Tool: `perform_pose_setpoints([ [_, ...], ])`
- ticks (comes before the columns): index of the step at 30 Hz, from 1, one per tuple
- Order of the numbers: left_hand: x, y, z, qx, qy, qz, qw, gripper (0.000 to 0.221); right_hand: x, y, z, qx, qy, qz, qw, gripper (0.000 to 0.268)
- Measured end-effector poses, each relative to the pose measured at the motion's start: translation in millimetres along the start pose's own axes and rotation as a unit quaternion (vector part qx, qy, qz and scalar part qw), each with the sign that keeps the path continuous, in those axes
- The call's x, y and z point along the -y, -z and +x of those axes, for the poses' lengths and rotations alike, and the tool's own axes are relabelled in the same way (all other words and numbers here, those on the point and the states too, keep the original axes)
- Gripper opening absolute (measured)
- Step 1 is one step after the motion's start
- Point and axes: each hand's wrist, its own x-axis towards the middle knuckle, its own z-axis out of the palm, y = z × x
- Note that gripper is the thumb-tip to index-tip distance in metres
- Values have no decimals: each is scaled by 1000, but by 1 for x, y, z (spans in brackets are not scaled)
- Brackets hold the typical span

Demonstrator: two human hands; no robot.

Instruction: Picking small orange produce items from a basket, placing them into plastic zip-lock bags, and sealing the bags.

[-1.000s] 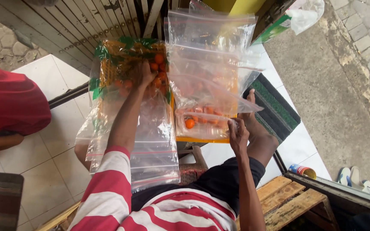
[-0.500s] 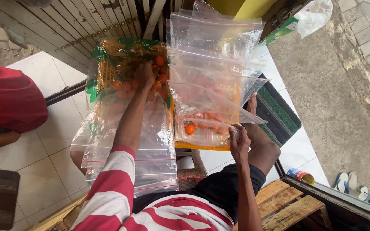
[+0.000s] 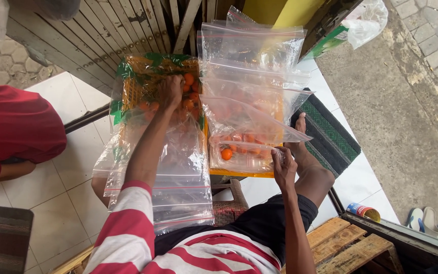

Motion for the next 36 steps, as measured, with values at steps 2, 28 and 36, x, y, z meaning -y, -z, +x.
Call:
perform_pose_setpoints([
  [2, -7, 25, -4, 6, -29, -5, 1000, 18, 2, 2, -1, -1, 0, 2, 1000, 27],
  [28, -206, -39, -182, 223, -300, 28, 927, 13, -13, 4, -14, -3, 35, 10, 999, 35],
  [36, -193, -103, -182, 140, -361, 166, 907, 17, -10, 5, -16, 5, 44, 18, 999, 31],
])
